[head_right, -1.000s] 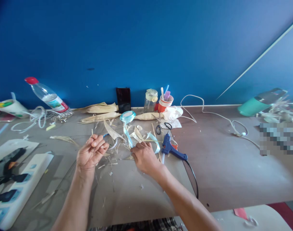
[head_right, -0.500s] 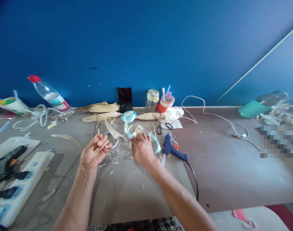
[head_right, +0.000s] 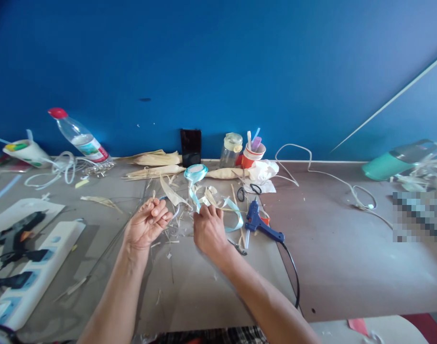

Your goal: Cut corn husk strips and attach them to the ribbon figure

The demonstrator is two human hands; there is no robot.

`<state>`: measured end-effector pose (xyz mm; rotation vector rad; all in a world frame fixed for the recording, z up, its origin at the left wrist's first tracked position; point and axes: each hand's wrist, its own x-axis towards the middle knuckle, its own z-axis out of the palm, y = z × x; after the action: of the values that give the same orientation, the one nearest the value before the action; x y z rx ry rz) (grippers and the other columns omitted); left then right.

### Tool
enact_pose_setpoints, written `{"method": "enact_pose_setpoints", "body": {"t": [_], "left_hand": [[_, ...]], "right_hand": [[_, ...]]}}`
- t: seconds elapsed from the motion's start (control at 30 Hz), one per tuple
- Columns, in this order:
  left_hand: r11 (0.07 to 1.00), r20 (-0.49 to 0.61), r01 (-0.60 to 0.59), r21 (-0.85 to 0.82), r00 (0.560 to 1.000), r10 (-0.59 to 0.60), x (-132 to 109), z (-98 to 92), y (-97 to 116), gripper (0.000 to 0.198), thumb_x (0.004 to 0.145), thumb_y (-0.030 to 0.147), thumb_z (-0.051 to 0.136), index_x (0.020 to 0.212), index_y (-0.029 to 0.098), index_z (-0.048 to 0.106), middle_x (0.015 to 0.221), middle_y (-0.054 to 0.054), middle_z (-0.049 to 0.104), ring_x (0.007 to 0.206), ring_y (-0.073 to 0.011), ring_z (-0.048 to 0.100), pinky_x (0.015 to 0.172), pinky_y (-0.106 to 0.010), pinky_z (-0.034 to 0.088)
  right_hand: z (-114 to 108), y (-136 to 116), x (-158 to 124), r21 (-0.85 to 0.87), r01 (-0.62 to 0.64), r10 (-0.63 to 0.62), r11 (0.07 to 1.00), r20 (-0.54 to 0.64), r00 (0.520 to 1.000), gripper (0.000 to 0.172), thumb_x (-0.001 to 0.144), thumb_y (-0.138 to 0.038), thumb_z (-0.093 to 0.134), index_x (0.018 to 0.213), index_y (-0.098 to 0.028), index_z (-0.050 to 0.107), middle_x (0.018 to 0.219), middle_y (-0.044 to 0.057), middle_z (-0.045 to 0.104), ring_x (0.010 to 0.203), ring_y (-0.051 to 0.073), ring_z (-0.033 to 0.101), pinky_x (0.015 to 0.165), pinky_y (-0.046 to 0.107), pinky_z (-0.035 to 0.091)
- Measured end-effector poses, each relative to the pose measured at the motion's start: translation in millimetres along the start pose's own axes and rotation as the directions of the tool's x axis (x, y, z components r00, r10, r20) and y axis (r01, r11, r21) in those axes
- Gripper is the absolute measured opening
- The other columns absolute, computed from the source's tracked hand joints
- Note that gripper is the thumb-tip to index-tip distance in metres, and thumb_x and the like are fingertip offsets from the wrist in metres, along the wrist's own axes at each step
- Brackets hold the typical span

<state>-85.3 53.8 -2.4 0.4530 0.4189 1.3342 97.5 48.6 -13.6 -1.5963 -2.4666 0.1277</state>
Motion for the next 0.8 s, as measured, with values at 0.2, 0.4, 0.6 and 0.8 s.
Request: {"method": "enact_pose_setpoints", "body": {"t": [0.2, 0.4, 0.6, 0.8], "left_hand": [[1.000, -0.003, 0.006, 0.004, 1.000, -0.006, -0.5, 0.1, -0.9, 0.012, 0.068, 0.015, 0.072, 0.066, 0.013, 0.060, 0.058, 0.005, 0.051, 0.045, -0.0018, 0.031, 0.058, -0.021, 0.040], [1.000, -0.001, 0.012, 0.007, 1.000, -0.012, -0.6, 0.1, -1.0, 0.012, 0.068, 0.015, 0.073, 0.065, 0.013, 0.061, 0.058, 0.005, 0.051, 0.045, -0.0021, 0.031, 0.059, -0.021, 0.040], [1.000, 0.008, 0.020, -0.002, 1.000, -0.020, -0.2, -1.2, -3.0, 0.010, 0.068, 0.014, 0.072, 0.068, 0.013, 0.063, 0.058, 0.004, 0.054, 0.045, -0.0016, 0.033, 0.060, -0.021, 0.040], [0.999, 0.006, 0.037, 0.002, 0.999, -0.037, -0.9, 0.1, -4.1, 0.011, 0.068, 0.016, 0.073, 0.074, 0.013, 0.064, 0.057, 0.005, 0.052, 0.045, -0.0015, 0.033, 0.060, -0.021, 0.039]], "right_hand": [[10.5, -12.8, -17.3, 0.040, 0.013, -0.015, 0.999, 0.069, 0.997, 0.015, 0.086, -0.023, 0.050, 0.089, -0.018, 0.064, 0.092, 0.008, 0.056, 0.090, 0.023, 0.044, 0.073, 0.035, 0.025], [4.6, -9.9, -24.9, 0.131, -0.005, 0.003, 0.991, 0.020, 1.000, 0.017, 0.087, -0.024, 0.051, 0.085, -0.021, 0.068, 0.090, 0.005, 0.058, 0.091, 0.021, 0.046, 0.076, 0.034, 0.025], [10.6, -18.2, -3.4, -0.018, -0.102, 0.102, 0.995, 0.024, 0.994, 0.026, 0.088, -0.036, 0.051, 0.080, -0.017, 0.067, 0.091, 0.009, 0.061, 0.095, 0.025, 0.047, 0.081, 0.039, 0.026], [12.2, -35.4, 13.1, -0.050, -0.136, 0.141, 0.989, 0.110, 0.984, 0.021, 0.085, -0.014, 0.045, 0.084, -0.015, 0.066, 0.094, 0.011, 0.063, 0.096, 0.026, 0.051, 0.086, 0.040, 0.028]]}}
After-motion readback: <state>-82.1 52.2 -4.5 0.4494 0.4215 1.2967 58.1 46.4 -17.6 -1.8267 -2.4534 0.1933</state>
